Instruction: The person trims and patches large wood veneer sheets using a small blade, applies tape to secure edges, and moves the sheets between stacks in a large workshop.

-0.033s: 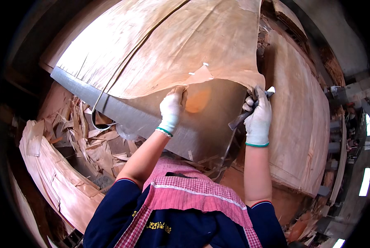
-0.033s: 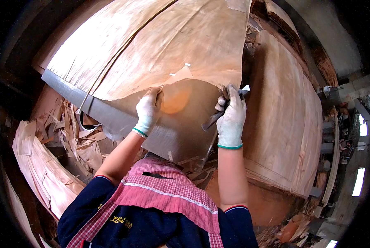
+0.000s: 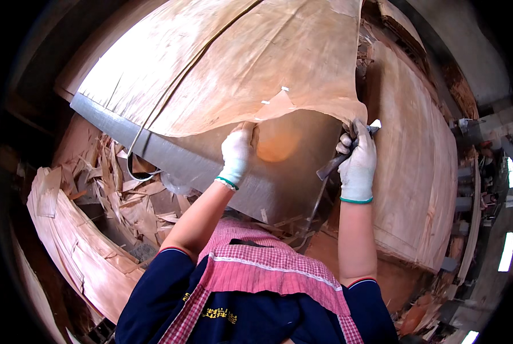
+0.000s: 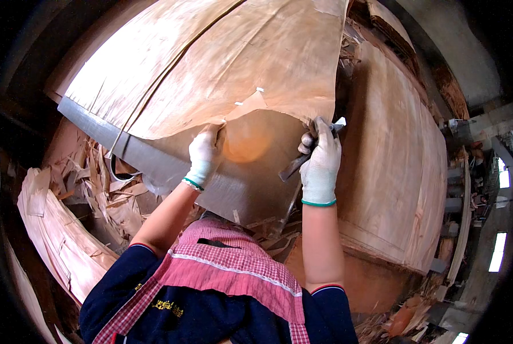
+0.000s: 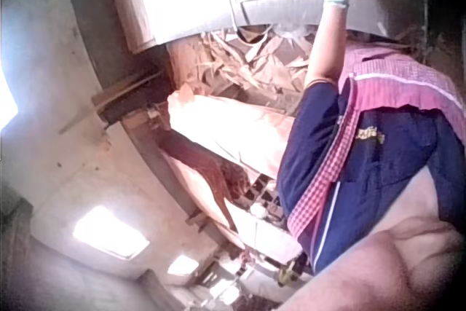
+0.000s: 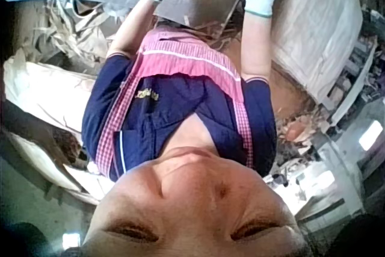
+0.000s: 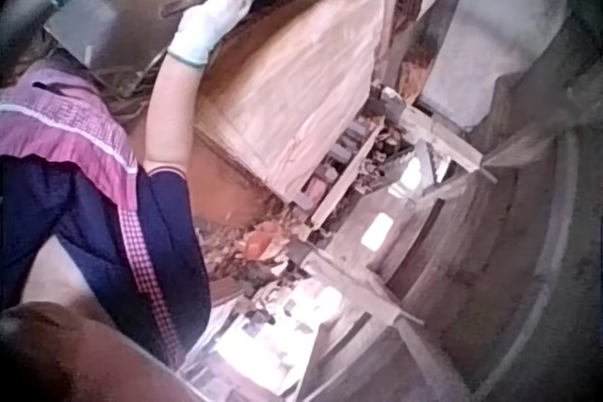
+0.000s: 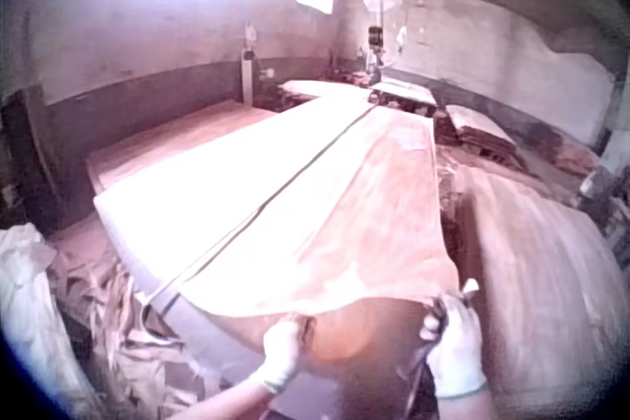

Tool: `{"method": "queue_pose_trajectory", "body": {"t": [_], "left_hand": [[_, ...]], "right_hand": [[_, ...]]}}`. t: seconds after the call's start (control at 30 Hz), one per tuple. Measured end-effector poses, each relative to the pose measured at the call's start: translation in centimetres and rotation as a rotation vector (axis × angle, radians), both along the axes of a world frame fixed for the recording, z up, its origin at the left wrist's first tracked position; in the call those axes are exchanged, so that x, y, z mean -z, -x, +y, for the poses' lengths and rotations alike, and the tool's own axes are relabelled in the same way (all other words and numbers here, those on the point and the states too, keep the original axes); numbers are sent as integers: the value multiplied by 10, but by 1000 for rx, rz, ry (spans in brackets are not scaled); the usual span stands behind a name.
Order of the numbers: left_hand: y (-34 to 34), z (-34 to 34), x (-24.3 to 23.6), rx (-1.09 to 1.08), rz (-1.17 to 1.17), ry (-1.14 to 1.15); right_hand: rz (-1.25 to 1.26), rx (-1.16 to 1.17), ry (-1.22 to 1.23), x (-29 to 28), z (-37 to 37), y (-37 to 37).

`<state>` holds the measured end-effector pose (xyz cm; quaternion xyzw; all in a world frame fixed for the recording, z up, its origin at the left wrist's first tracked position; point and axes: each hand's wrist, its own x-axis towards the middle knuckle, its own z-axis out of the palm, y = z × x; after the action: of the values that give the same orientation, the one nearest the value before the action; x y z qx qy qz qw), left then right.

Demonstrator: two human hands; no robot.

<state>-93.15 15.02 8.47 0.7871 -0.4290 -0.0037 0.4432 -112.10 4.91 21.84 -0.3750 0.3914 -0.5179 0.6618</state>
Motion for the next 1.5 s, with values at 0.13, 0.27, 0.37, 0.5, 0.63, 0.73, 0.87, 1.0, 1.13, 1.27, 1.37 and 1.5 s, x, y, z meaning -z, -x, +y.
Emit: {"method": "queue_pose_trajectory", "body": {"t": [0.13, 0.27, 0.37, 0.5, 0.63, 0.73, 0.87, 1.0, 1.13, 1.27, 1.37, 1.5], "left_hand": [[-3, 4, 1, 74, -8, -90], [-10, 10, 15, 128, 51, -219], [-26, 41, 29, 672, 439, -400], [-50, 112, 35, 766, 709, -564], [-95, 182, 10, 405, 901, -671], [-138, 260, 33, -58, 441, -543], [-160, 355, 22, -403, 74, -320], [-132, 405, 10, -593, 137, -151], [-113, 441, 41, -371, 82, -297], [-85, 482, 82, 59, 494, -751], [-75, 408, 53, -23, 528, -728], [-123, 374, 58, -212, 323, -626]], "right_hand": [[-1, -11, -2, 0, 1, -2], [-3, -13, -29, 6, -3, 1], [-8, -30, -43, 11, -2, 2], [-8, -18, -94, 20, 3, 17], [209, -60, -83, 45, 31, 61], [402, -95, -191, 76, 54, 102], [513, 137, -104, 106, 70, 148], [385, -43, 22, 94, 56, 115], [444, -429, 16, 131, 44, 34], [604, -690, 18, 177, 62, -45], [496, -689, -190, 208, 59, -57], [689, -596, -190, 222, 64, -66]]}}
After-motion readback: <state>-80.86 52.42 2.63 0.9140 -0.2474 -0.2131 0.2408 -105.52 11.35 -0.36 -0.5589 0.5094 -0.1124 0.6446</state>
